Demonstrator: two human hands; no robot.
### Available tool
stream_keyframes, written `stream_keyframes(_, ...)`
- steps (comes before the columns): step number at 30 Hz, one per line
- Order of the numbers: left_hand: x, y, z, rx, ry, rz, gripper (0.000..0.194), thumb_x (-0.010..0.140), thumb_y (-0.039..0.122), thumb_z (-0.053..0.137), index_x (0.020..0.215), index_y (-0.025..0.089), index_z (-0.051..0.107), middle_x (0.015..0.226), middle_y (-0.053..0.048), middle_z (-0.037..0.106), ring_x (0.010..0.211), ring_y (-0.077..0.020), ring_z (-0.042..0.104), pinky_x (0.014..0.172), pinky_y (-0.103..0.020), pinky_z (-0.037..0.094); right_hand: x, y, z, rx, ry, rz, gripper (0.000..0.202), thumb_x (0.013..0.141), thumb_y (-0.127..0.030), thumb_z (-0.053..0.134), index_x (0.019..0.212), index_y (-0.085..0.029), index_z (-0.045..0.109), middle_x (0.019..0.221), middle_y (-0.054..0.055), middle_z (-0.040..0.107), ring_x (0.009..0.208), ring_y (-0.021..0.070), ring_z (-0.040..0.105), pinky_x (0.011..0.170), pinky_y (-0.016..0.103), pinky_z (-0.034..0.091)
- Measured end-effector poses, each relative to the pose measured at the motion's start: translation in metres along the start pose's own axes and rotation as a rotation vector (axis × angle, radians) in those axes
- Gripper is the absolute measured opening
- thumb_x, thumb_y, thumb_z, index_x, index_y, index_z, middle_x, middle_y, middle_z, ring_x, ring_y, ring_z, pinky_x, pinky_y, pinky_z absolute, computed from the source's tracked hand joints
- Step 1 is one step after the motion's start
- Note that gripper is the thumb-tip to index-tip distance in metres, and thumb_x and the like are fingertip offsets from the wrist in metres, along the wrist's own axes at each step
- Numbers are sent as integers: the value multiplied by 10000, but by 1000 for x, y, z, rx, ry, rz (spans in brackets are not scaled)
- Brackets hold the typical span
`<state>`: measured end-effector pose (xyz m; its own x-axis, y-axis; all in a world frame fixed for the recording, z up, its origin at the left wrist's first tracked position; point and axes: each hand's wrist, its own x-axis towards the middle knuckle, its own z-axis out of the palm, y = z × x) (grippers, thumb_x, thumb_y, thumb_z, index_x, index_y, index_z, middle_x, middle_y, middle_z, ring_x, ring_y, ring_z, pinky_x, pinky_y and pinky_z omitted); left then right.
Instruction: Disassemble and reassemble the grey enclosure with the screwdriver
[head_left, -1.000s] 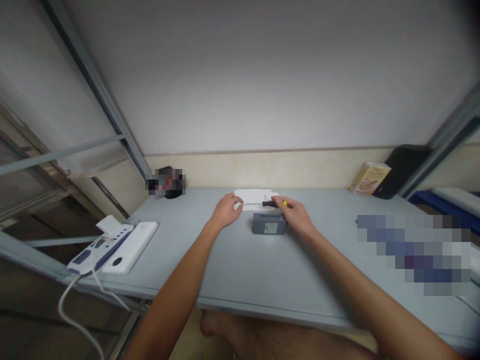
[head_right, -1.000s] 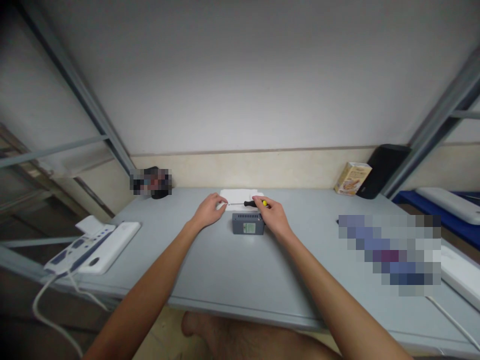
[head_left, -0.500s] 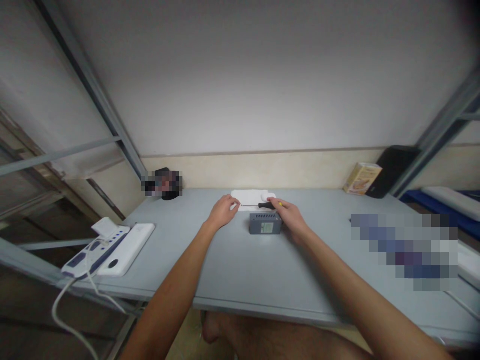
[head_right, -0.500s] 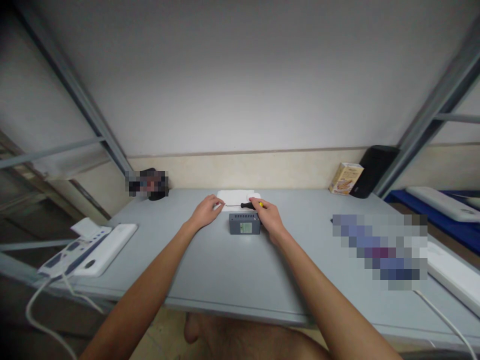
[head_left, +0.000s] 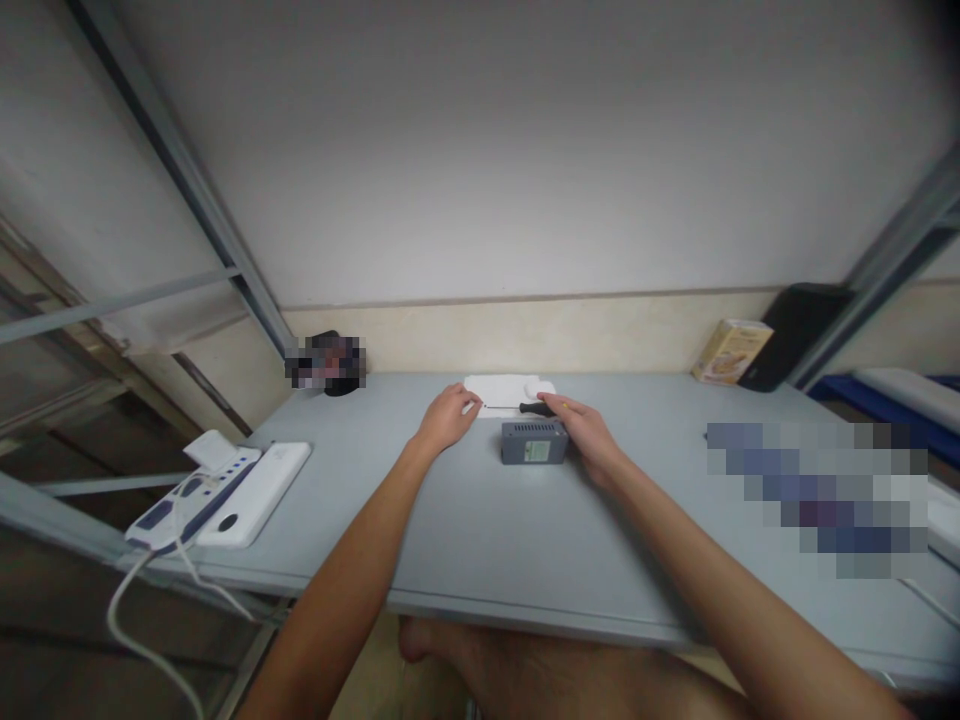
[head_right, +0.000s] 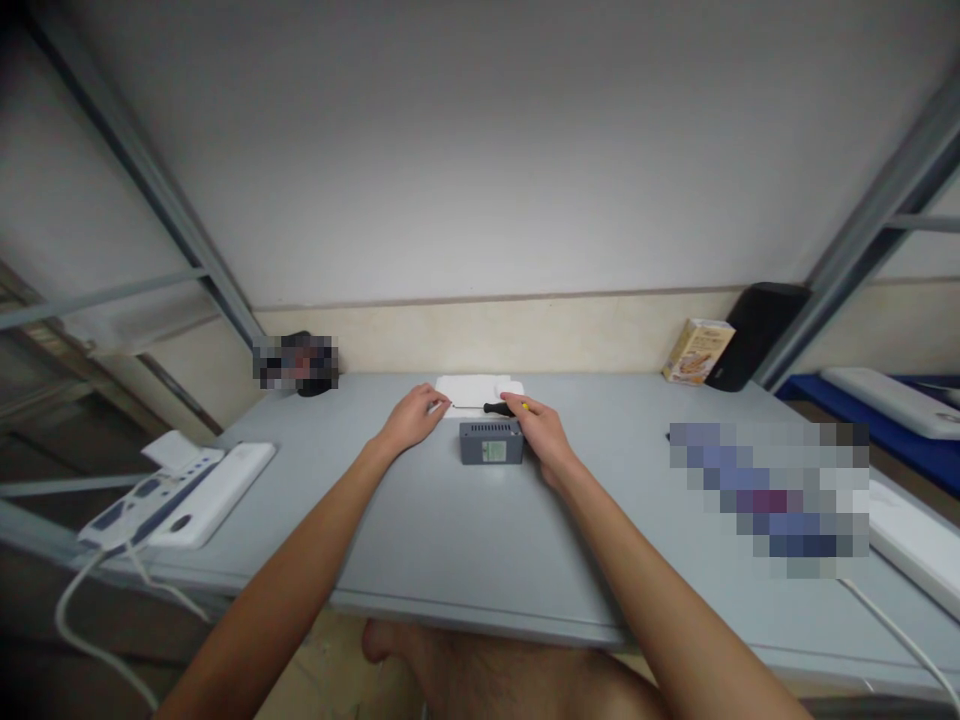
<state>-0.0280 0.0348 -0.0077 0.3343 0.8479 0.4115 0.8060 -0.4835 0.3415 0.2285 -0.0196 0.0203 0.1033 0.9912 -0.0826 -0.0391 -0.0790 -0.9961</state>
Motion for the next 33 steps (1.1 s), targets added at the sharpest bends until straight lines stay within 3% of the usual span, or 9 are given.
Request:
stream_keyframes(4, 0, 0, 0, -1, -1, 1, 239, 1015, 282, 561, 1040, 184, 777, 1015, -89, 691, 1023, -236, 635, 927, -344, 498, 0, -2, 2, 18, 7, 0, 411, 748, -517, 776, 1021, -216, 844, 1242, 76, 775, 1224, 324, 677, 1053, 408, 484)
stream_keyframes(10, 0, 1, 0, 5, 4, -2, 230, 1010, 278, 566, 1032, 190, 777, 1004, -85, 690, 1011, -229, 634, 931, -339, 502, 5, 3, 2, 51, -16, 18, 452, 755, -527, 775, 1068, -207, 832, 1262, 72, 768, 1229, 318, 670, 1065, 407, 472)
stream_keyframes(20, 1, 4, -3, -34, 50, 66, 247, 1002, 309, 579, 1169, 225, 740, 1137, -78, 645, 1107, -235, 623, 1031, -360, 486, 1, 7, -8, 95, -44, -8, 458, 809, -538, 738, 1125, -216, 812, 1224, 62, 783, 1043, 256, 715, 901, 339, 514)
stream_keyframes(24, 2, 6, -1, -68, 25, 140, 220, 991, 276, 586, 1106, 212, 763, 1103, -78, 664, 1066, -230, 627, 1000, -359, 492, 2, 8, -12, 107, -35, -16, 510, 812, -556, 724, 1175, -204, 789, 1240, 66, 776, 944, 245, 711, 832, 343, 516)
stream_keyframes(33, 2, 14, -6, -127, 26, 144, 201, 1013, 320, 591, 1013, 202, 754, 1032, -67, 681, 1022, -219, 625, 959, -345, 487, 0, 10, -15, 174, -70, -30, 483, 803, -547, 754, 1132, -196, 795, 1221, 73, 781, 1011, 253, 712, 869, 336, 518)
